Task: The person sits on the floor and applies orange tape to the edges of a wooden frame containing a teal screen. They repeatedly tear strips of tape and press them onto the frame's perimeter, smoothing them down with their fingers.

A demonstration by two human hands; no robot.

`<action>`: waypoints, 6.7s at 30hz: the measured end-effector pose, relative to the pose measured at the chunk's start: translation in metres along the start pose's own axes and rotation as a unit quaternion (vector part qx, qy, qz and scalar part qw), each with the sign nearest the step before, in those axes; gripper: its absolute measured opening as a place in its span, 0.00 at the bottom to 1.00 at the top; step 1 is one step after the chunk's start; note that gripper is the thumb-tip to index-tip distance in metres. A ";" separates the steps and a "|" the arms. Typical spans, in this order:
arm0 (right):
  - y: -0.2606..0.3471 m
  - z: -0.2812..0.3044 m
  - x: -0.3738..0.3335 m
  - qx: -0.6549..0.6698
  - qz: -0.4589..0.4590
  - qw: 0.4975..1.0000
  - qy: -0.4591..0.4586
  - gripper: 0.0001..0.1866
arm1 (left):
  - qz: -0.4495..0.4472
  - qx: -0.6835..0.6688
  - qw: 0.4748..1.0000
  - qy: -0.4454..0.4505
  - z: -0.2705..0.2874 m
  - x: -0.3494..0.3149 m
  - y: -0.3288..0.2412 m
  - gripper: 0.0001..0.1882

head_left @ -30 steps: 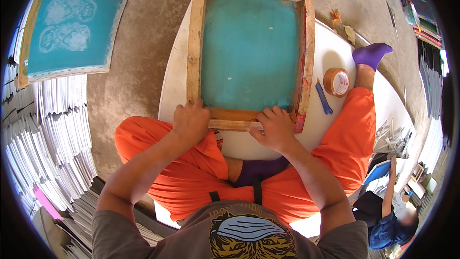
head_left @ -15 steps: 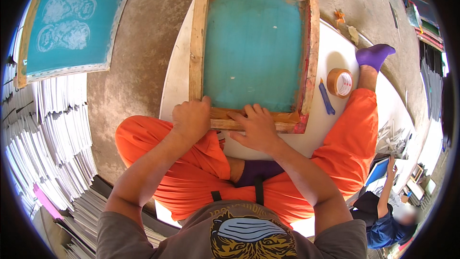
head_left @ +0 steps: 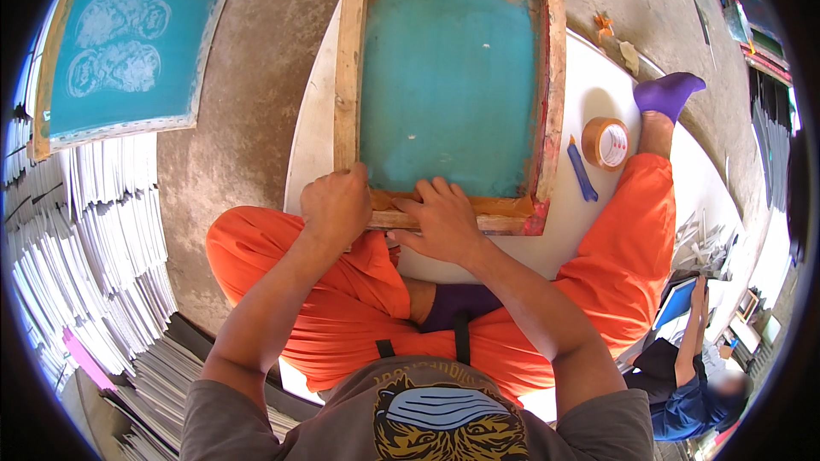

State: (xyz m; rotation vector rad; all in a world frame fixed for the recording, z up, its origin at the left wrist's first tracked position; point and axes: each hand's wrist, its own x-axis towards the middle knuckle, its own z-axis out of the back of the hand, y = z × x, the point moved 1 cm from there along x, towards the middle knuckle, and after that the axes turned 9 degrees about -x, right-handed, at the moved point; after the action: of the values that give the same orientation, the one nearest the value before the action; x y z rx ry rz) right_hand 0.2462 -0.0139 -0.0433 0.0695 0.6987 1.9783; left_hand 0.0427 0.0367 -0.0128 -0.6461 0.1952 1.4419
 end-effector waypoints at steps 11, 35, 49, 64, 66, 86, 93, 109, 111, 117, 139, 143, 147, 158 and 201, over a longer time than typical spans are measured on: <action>0.003 -0.009 0.002 0.034 -0.010 0.999 -0.005 0.31 | -0.120 -0.026 0.992 -0.023 0.026 -0.016 0.013 0.11; 0.014 -0.016 0.011 0.052 -0.009 0.999 0.001 0.31 | -0.417 0.211 0.884 0.031 0.028 -0.013 0.035 0.09; 0.011 -0.019 0.010 0.052 -0.011 0.999 0.013 0.32 | -0.519 0.247 0.816 0.063 0.039 0.011 0.031 0.04; 0.011 -0.011 0.020 0.057 -0.004 0.997 0.056 0.30 | -0.546 0.287 0.777 0.125 0.039 0.031 0.024 0.09; 0.011 -0.014 0.019 0.046 -0.001 0.998 0.052 0.30 | -0.543 0.251 0.790 0.133 0.042 0.035 0.028 0.11; 0.021 -0.016 0.034 0.050 0.009 0.996 0.068 0.27 | -0.301 -0.089 0.944 0.097 0.036 0.017 0.054 0.16; 0.038 -0.021 0.039 0.071 -0.026 0.996 0.056 0.33 | -0.309 -0.110 0.937 0.121 0.035 0.022 0.058 0.18; 0.056 -0.028 0.025 0.058 -0.052 0.996 -0.036 0.26 | -0.303 -0.152 0.933 0.121 0.032 0.023 0.061 0.16; 0.055 -0.039 0.023 0.076 -0.047 0.994 -0.067 0.24 | -0.296 -0.156 0.934 0.122 0.031 0.022 0.062 0.16; 0.046 -0.045 0.020 0.129 -0.039 0.986 -0.099 0.21 | -0.300 -0.145 0.935 0.123 0.028 0.024 0.066 0.20; 0.003 0.019 -0.001 -0.006 -0.036 0.999 0.033 0.36 | -0.450 0.127 0.884 0.002 -0.005 -0.015 0.034 0.31; -0.009 0.013 0.011 -0.116 0.077 0.990 -0.025 0.35 | -0.421 0.151 0.894 0.037 0.005 -0.005 0.042 0.43; -0.025 0.013 0.017 -0.147 0.131 0.980 0.015 0.33 | -0.438 0.189 0.877 0.050 0.008 0.005 0.050 0.45; -0.038 0.015 0.007 -0.153 0.136 0.979 0.023 0.33 | -0.436 0.276 0.857 0.005 0.012 0.002 0.038 0.47; -0.040 0.023 -0.016 -0.172 0.063 0.981 0.057 0.32 | -0.510 0.253 0.818 -0.082 0.002 0.011 0.054 0.45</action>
State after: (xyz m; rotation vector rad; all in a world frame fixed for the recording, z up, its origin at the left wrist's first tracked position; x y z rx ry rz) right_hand 0.2939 -0.0032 -0.0409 -0.2140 0.4221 2.2118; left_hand -0.0076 0.0468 -0.0327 -0.1037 0.0597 0.3501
